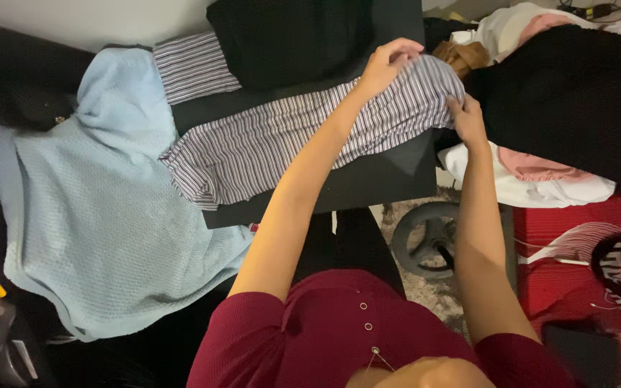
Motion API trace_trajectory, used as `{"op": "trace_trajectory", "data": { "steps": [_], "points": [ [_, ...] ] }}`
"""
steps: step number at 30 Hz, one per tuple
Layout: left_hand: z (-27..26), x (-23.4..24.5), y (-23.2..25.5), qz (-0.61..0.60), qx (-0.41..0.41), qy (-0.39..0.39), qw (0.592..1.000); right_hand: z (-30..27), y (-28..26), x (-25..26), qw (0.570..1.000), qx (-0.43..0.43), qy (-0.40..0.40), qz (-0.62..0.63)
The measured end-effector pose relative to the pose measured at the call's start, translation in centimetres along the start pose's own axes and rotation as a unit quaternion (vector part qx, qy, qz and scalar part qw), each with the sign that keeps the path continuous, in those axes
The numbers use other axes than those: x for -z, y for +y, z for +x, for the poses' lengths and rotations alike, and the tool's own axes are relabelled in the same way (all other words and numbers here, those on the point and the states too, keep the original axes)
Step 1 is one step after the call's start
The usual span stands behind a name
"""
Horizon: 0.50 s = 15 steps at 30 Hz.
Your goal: The person folds a striped garment on a black table, then folds a black garment, and finally handles a pink garment. Each item is smoothed and folded by hand and placed on the table.
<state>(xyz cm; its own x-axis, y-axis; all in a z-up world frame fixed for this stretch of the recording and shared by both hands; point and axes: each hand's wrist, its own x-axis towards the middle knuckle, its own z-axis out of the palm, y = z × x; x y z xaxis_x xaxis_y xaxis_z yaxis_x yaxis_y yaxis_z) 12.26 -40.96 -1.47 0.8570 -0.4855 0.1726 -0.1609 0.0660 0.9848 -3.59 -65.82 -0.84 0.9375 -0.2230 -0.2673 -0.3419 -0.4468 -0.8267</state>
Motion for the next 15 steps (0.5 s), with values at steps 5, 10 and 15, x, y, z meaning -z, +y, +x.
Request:
{"op": "trace_trajectory", "data": {
  "steps": [5, 10, 15],
  "points": [
    [-2.9, 1.1, 3.9, 0.099, -0.014, -0.033, 0.994, -0.8, 2.6, -0.9, 0.995, -0.065, 0.068, 0.025],
    [-10.1, 2.7, 6.2, 0.251, -0.02, -0.087, 0.964, -1.6, 3.0, -1.3, 0.981, 0.021, 0.185, -0.059],
    [-18.3, 3.3, 6.4, 0.368, 0.002, -0.107, 0.924, -4.1, 1.6, -1.9, 0.952, 0.123, 0.257, -0.11]
  ]
}}
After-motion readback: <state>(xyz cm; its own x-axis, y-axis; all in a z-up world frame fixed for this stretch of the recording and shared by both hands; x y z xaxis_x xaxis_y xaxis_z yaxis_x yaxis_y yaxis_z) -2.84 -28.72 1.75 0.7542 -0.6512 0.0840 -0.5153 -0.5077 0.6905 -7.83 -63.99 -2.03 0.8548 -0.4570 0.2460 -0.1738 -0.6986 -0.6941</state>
